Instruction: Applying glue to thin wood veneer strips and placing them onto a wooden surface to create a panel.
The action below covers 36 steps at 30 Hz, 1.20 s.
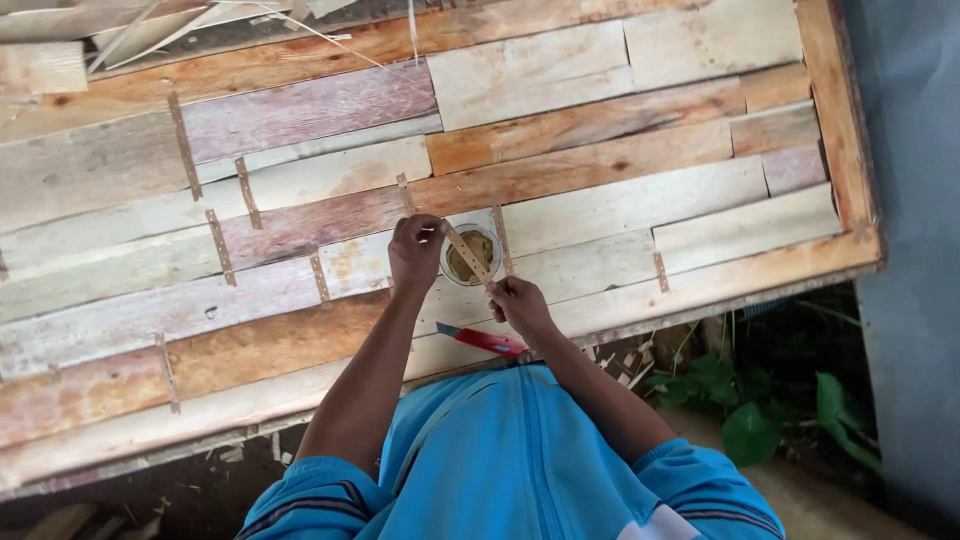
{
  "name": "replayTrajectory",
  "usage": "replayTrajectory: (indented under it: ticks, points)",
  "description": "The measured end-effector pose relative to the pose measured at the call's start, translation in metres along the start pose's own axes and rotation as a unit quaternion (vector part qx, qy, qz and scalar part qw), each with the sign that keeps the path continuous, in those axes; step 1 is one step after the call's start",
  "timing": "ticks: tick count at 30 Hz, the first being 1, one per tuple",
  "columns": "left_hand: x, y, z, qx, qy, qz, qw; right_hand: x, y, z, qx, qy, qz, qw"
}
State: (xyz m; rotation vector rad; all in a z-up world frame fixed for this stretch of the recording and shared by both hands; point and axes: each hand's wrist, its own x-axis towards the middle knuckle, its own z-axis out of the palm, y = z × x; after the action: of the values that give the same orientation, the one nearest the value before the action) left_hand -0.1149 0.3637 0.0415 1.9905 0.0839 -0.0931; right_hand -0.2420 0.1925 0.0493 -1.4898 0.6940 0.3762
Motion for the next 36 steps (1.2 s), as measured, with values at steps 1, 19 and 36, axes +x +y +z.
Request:
replayTrajectory:
  ticks: [1,19,36]
  points:
    - [0.003,-0.007,0.001,0.001,-0.011,0.000,1.000,-0.001,0.000,0.005,0.006,0.008,0.005,1.000]
    - [0.005,-0.010,0.010,0.189,-0.137,-0.032,0.972,0.059,-0.017,0.036,-0.174,0.129,0.049,0.975]
    - [0.031,-0.028,0.053,0.301,-0.168,-0.078,0.936,0.073,-0.045,0.045,-0.333,0.127,0.095,0.930]
